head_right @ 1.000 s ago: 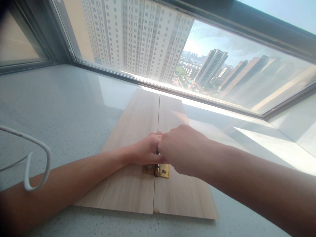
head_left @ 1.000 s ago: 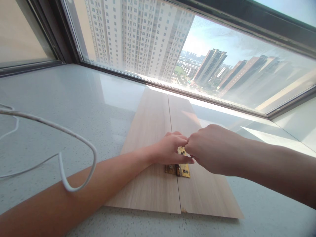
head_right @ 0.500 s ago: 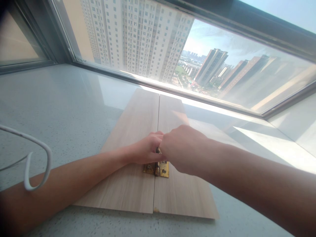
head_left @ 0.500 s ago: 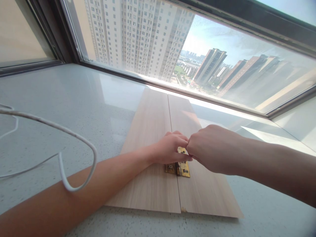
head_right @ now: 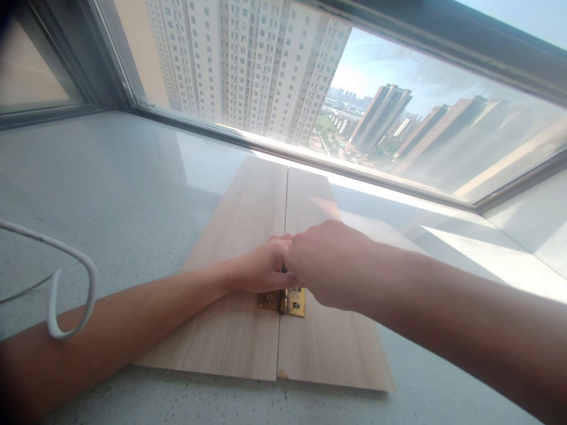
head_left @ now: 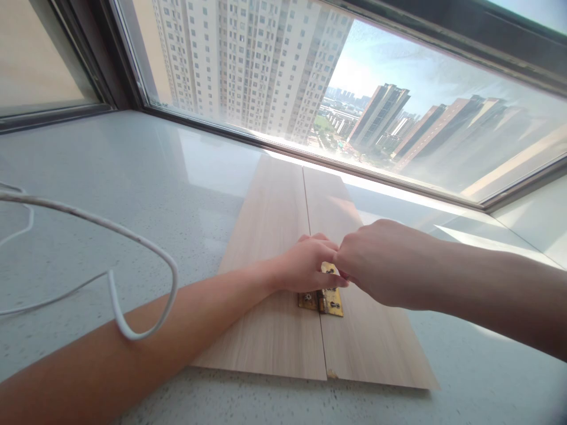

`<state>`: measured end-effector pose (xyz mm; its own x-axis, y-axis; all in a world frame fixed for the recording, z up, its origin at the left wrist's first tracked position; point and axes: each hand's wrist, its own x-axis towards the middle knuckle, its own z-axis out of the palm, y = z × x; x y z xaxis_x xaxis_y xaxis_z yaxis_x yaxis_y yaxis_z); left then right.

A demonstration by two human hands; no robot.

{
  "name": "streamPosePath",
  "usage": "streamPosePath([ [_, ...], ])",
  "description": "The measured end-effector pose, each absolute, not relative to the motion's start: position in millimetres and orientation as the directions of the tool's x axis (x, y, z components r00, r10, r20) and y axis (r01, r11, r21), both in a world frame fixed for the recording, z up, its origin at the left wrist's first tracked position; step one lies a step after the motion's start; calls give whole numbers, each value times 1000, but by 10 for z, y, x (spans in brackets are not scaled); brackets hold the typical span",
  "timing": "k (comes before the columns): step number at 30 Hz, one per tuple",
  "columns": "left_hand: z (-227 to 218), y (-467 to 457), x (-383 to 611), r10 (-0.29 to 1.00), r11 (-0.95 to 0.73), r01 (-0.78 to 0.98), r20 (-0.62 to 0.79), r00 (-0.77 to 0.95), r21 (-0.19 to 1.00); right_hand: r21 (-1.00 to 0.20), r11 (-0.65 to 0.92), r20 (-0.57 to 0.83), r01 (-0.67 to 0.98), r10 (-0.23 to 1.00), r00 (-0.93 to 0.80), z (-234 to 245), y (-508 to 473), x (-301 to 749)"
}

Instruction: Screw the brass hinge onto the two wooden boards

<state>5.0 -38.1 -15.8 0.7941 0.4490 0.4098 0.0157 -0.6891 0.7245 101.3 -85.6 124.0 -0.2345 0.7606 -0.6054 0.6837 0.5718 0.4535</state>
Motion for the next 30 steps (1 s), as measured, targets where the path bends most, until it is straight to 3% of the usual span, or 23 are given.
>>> streamPosePath([
  [7, -122, -394, 45, 431, -689, 8, 401, 808, 725, 465, 613, -588, 639, 753, -295, 1214, -854, 1098],
  [30, -140, -408, 50, 478, -696, 30, 432, 765, 717, 492, 594, -591, 636, 765, -256, 1256, -879, 1064],
])
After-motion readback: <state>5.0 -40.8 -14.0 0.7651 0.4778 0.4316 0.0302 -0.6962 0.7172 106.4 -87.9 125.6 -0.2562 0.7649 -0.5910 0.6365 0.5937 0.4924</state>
